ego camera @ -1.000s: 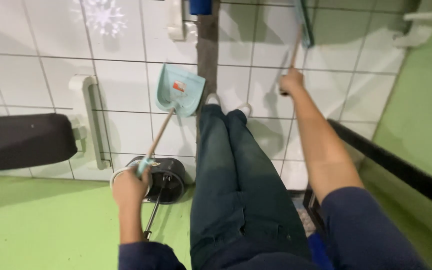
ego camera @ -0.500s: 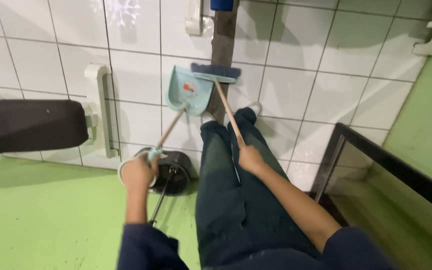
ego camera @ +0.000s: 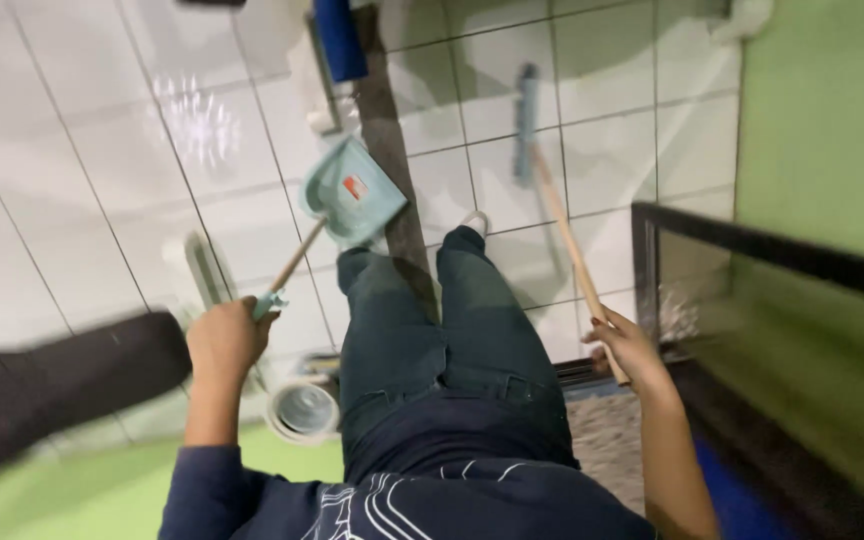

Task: The person sweeps a tiled floor using a broom and dustpan. They gather debris into the dustpan and move around the room to clean different areas.

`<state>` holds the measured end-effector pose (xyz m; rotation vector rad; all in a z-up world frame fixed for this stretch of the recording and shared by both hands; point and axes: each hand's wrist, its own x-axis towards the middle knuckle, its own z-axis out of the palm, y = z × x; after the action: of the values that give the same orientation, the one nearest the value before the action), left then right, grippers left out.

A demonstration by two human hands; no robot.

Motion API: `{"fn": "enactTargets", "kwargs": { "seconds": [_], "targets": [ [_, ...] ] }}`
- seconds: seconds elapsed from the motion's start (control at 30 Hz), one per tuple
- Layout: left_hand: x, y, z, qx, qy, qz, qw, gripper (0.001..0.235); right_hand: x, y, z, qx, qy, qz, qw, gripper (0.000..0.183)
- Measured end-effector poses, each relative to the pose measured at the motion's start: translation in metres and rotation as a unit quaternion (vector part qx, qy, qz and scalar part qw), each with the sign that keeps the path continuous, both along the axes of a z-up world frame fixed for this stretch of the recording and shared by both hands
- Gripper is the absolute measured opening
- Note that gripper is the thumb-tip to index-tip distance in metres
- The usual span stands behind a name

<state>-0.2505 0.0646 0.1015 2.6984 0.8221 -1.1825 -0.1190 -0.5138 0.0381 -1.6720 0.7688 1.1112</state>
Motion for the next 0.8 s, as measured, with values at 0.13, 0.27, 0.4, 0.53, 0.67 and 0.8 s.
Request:
{"fn": "enactTargets", "kwargs": {
  "seconds": [0.13,0.27,0.4,0.53,0.67,0.8],
  "targets": [
    [0.050,0.029,0.015,-0.029,0.001,-0.068,0.997,0.046,-0.087,-0.010,-0.053,-0.120,-0.053,-0.083,0.988,0.055],
    [0.073,0.074,0.003,-0.074,-0.011,-0.133,0.988,0.051,-0.197,0.008,-0.147,-0.310,-0.050,-0.048,0.948,0.053],
    [0.095,0.100,0.007,-0.064,0.003,-0.205,0.977,0.049,-0.275,0.076,-0.212,-0.273,-0.057,-0.314,0.907,0.040],
    [0.122,0.128,0.020,-0.078,0.014,-0.283,0.956,0.049,-0.355,0.141,-0.260,-0.238,-0.031,-0.511,0.825,0.029],
    [0.155,0.143,0.017,-0.085,-0.003,-0.364,0.928,0.046,-0.393,0.217,-0.245,-0.235,-0.022,-0.458,0.857,0.036],
    [0.187,0.145,0.022,-0.070,0.006,-0.423,0.903,0.048,-0.389,0.305,-0.332,-0.336,0.079,-0.352,0.870,0.034]
  ]
}}
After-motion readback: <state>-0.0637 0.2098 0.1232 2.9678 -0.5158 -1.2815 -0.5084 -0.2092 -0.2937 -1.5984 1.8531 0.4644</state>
